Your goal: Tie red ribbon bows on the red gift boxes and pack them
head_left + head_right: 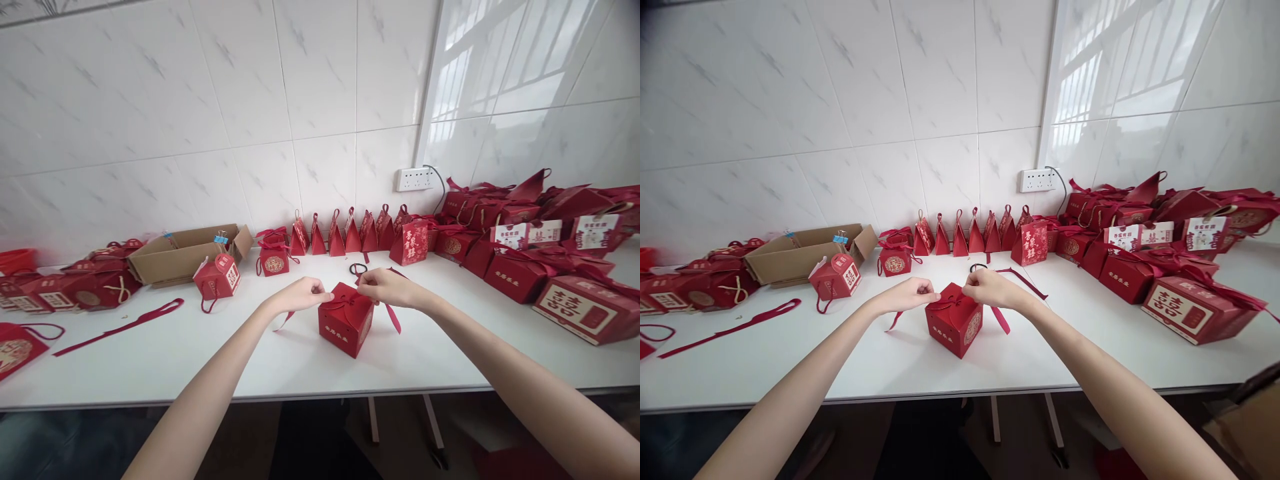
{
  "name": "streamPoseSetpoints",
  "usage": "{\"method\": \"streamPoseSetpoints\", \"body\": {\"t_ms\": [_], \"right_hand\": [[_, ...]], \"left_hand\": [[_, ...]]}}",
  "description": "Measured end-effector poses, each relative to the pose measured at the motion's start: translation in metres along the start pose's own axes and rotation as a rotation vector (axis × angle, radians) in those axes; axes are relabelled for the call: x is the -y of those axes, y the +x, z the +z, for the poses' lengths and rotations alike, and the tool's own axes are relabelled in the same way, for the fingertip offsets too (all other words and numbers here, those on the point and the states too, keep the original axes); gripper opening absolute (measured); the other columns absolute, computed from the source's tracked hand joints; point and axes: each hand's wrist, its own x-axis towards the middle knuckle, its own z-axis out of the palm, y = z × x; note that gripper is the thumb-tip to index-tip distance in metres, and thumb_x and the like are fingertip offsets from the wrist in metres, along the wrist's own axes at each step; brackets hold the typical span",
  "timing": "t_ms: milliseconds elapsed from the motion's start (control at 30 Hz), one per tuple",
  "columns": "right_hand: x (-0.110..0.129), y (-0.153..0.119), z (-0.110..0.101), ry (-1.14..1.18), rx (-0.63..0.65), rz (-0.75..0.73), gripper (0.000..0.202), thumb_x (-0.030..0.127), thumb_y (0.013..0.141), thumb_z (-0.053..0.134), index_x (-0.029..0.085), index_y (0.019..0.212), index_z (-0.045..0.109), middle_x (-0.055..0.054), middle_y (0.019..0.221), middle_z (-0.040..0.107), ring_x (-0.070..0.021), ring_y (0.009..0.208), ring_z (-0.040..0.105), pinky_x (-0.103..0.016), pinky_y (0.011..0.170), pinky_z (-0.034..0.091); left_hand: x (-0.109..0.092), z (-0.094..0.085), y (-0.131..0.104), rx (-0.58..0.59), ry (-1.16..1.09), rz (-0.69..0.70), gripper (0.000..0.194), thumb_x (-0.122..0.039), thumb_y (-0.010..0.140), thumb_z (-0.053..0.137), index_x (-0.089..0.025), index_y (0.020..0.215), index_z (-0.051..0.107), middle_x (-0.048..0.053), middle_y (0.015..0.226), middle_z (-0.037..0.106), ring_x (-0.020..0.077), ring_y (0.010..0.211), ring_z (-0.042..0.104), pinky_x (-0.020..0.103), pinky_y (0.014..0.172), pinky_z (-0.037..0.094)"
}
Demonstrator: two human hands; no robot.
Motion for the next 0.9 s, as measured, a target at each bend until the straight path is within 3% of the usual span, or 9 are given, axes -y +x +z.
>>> {"method": "streamPoseSetpoints", "body": {"t_ms": [100, 200, 300, 400, 533, 667, 800, 900], "right_hand": [[-0.002, -0.008, 0.009, 0.212, 0.104, 0.108, 0.019, 0.024, 0.073, 0.051, 0.017, 0.056, 0.049, -0.002, 0.057, 0.06, -0.0119, 0.052, 0.05, -0.024, 0.049, 0.035], [-0.006, -0.017, 0.022, 0.395, 0.189, 0.181, 0.02, 0.029, 0.075, 0.054, 0.016, 0.061, 0.054, -0.006, 0.065, 0.064, -0.0145, 0.06, 0.057, -0.025, 0.055, 0.041], [-0.014, -0.022, 0.032, 0.482, 0.148, 0.147, 0.024, 0.036, 0.075, 0.06, 0.015, 0.066, 0.057, -0.006, 0.073, 0.065, -0.0167, 0.07, 0.059, -0.027, 0.064, 0.044], [-0.022, -0.018, 0.035, 0.594, 0.14, 0.072, 0.027, 0.041, 0.076, 0.061, 0.014, 0.072, 0.059, -0.005, 0.076, 0.064, -0.017, 0.075, 0.059, -0.03, 0.072, 0.045], [-0.032, -0.001, 0.033, 0.764, 0.18, 0.015, 0.026, 0.039, 0.076, 0.061, 0.015, 0.069, 0.057, -0.003, 0.073, 0.059, -0.0155, 0.073, 0.058, -0.033, 0.078, 0.046], [-0.043, 0.019, 0.034, 0.858, 0.111, 0.004, 0.025, 0.037, 0.072, 0.064, 0.017, 0.064, 0.052, -0.001, 0.071, 0.055, -0.0145, 0.072, 0.056, -0.031, 0.078, 0.047], [-0.057, 0.026, 0.036, 0.829, 0.135, 0.008, 0.03, 0.041, 0.068, 0.068, 0.018, 0.064, 0.05, 0.0, 0.07, 0.053, -0.0133, 0.068, 0.055, -0.027, 0.067, 0.045], [-0.062, 0.024, 0.029, 0.773, 0.207, 0.026, 0.032, 0.043, 0.069, 0.069, 0.017, 0.064, 0.051, 0.001, 0.067, 0.053, -0.011, 0.06, 0.053, -0.025, 0.057, 0.041]], "left_hand": [[0.008, -0.002, -0.003, 0.087, -0.052, -0.076, 0.042, -0.058, 0.07, 0.058, -0.017, 0.064, 0.048, -0.005, 0.056, 0.04, 0.0084, 0.049, 0.034, 0.024, 0.046, 0.028], [0.014, -0.001, -0.004, 0.127, -0.104, -0.11, 0.046, -0.06, 0.069, 0.058, -0.018, 0.062, 0.042, -0.006, 0.054, 0.035, 0.0071, 0.045, 0.03, 0.023, 0.044, 0.022], [0.019, -0.002, -0.006, 0.181, -0.243, -0.095, 0.048, -0.058, 0.071, 0.059, -0.019, 0.059, 0.035, -0.007, 0.05, 0.029, 0.0054, 0.042, 0.025, 0.022, 0.043, 0.017], [0.023, -0.005, -0.006, 0.222, -0.409, -0.04, 0.043, -0.052, 0.072, 0.062, -0.018, 0.06, 0.038, -0.008, 0.05, 0.031, 0.0037, 0.041, 0.023, 0.02, 0.042, 0.015], [0.026, -0.002, -0.004, 0.101, -0.529, -0.031, 0.043, -0.05, 0.071, 0.063, -0.017, 0.056, 0.039, -0.006, 0.046, 0.038, 0.0031, 0.038, 0.029, 0.019, 0.038, 0.016], [0.03, 0.017, -0.002, -0.018, -0.606, -0.023, 0.044, -0.055, 0.07, 0.057, -0.019, 0.056, 0.037, -0.005, 0.041, 0.04, 0.0076, 0.037, 0.042, 0.018, 0.034, 0.019], [0.041, 0.039, 0.0, -0.098, -0.685, -0.012, 0.044, -0.058, 0.068, 0.053, -0.019, 0.056, 0.037, -0.006, 0.04, 0.04, 0.0081, 0.037, 0.044, 0.018, 0.033, 0.025], [0.048, 0.045, 0.001, -0.125, -0.718, -0.013, 0.042, -0.055, 0.068, 0.054, -0.019, 0.056, 0.037, -0.007, 0.04, 0.04, 0.0077, 0.036, 0.043, 0.019, 0.032, 0.027]]}}
